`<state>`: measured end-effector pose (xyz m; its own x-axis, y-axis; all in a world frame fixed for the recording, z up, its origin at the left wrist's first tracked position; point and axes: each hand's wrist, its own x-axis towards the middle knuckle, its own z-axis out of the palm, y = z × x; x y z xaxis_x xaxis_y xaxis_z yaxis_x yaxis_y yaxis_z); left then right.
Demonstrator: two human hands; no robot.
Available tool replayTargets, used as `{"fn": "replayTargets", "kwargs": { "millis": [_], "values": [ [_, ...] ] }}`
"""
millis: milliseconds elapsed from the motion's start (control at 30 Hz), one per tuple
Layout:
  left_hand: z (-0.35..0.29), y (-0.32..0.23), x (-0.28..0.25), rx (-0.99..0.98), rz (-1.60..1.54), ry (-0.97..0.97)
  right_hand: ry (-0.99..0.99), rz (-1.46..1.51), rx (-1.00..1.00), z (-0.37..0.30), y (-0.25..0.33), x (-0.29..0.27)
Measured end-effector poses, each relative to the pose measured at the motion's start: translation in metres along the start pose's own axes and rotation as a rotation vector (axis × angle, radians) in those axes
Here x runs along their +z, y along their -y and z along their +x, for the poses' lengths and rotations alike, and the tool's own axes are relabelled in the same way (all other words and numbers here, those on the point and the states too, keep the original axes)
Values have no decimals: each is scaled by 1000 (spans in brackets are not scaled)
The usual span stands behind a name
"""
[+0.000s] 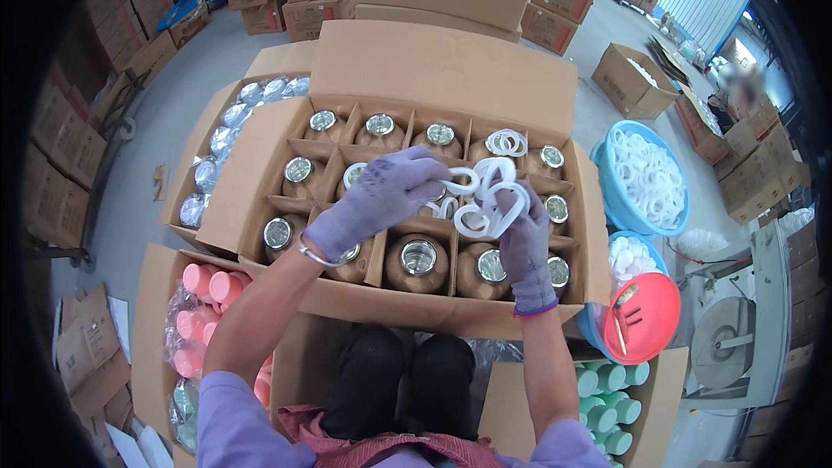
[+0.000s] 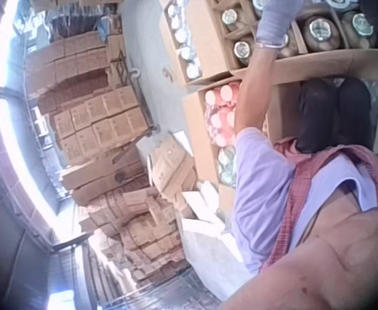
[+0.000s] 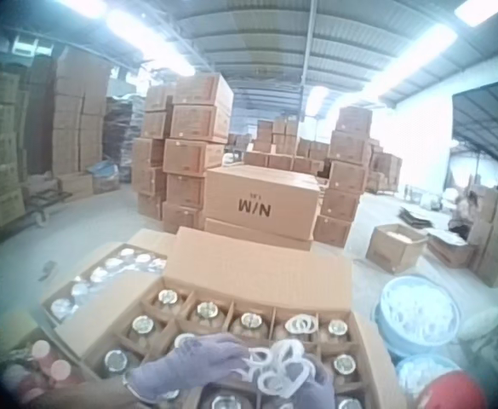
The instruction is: The person assembles thermos bottles by placing white sealing rings onto metal-lined openings, inserting glass liners, and screwing on colored lids. They then wrap each completed unit in plastic and place it into a cardboard box.
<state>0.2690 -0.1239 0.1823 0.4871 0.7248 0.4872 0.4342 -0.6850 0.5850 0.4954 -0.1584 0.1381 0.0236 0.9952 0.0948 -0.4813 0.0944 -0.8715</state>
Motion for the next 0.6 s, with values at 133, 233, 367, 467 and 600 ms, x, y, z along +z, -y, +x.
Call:
{"fn": "replayTargets", "kwargs": {
  "millis": [133,233,367,467,600],
  "values": [
    [-63,12,-27,-209,120,-47,-39,94,-45,-7,3,-12],
    [-132,28,-40,-246,395,136,9,121,-22,-9,3,-8],
    [-158,23,-36,-196,482,168,27,-184,-207,-3,-7,-10],
    [-155,23,-45,-32,443,220,41,-102,-168,-2,-10,-8],
    [-148,26,-49,61,481,387,-6,62,-17,-7,-5,-12]
  ]
}}
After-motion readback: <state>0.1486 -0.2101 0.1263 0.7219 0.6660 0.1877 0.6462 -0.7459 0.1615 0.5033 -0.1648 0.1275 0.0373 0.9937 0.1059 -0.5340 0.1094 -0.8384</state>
